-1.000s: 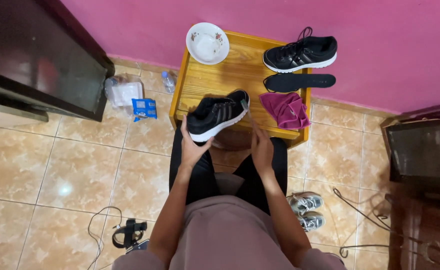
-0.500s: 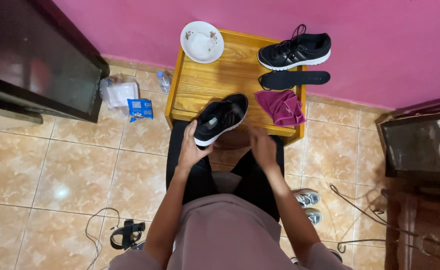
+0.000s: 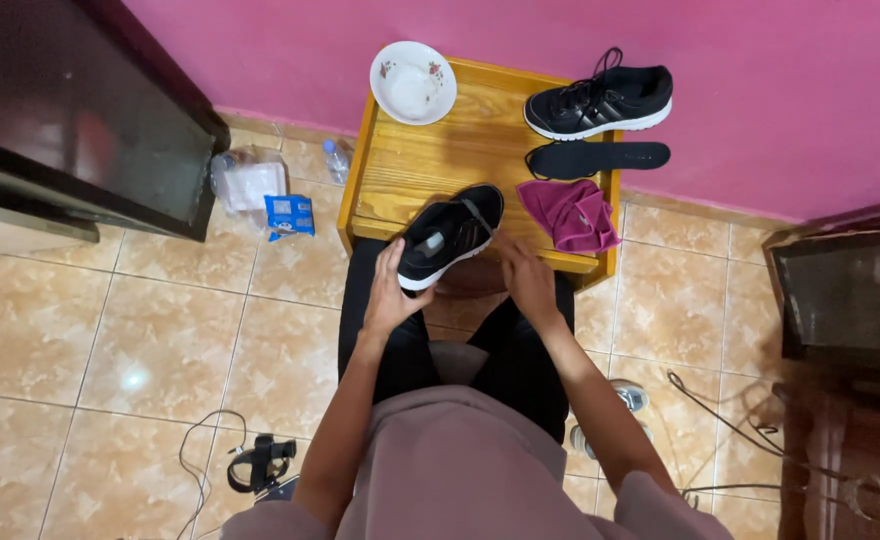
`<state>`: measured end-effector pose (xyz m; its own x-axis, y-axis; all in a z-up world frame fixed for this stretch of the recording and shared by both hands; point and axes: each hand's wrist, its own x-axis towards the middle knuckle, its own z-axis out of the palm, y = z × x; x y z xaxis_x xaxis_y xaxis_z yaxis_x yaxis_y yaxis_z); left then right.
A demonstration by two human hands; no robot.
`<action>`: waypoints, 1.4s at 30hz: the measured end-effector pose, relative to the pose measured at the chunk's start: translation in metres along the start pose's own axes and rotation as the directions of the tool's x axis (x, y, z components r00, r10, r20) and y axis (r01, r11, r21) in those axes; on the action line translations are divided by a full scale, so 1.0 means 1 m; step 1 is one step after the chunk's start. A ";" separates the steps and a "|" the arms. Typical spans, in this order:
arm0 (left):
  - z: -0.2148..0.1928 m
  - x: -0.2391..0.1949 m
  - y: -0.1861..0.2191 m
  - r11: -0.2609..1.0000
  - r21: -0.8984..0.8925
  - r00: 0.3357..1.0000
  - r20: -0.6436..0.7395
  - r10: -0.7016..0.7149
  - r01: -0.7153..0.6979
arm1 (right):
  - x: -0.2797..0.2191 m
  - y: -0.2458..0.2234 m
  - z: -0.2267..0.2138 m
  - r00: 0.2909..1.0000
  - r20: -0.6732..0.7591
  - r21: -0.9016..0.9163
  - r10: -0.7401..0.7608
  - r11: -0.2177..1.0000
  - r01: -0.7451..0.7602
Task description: The person scrubs a black sneaker with a brush while seated. The shoe is held in the left hand and scrubbed with the right hand using repetitive strokes on the upper and sole.
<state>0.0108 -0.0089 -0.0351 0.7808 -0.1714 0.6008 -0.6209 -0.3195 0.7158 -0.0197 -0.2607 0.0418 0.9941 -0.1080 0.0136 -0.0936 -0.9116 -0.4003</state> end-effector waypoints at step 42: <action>0.000 0.000 0.015 0.990 0.108 0.995 0.033 -0.095 0.091 | -0.028 -0.003 0.014 0.938 -0.090 0.557 0.335 0.797 -0.231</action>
<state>0.0017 -0.0139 -0.0248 0.8381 -0.1712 0.5179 -0.5362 -0.4328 0.7247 -0.0470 -0.2495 0.0295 0.8958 -0.4429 -0.0387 -0.2737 -0.4809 -0.8329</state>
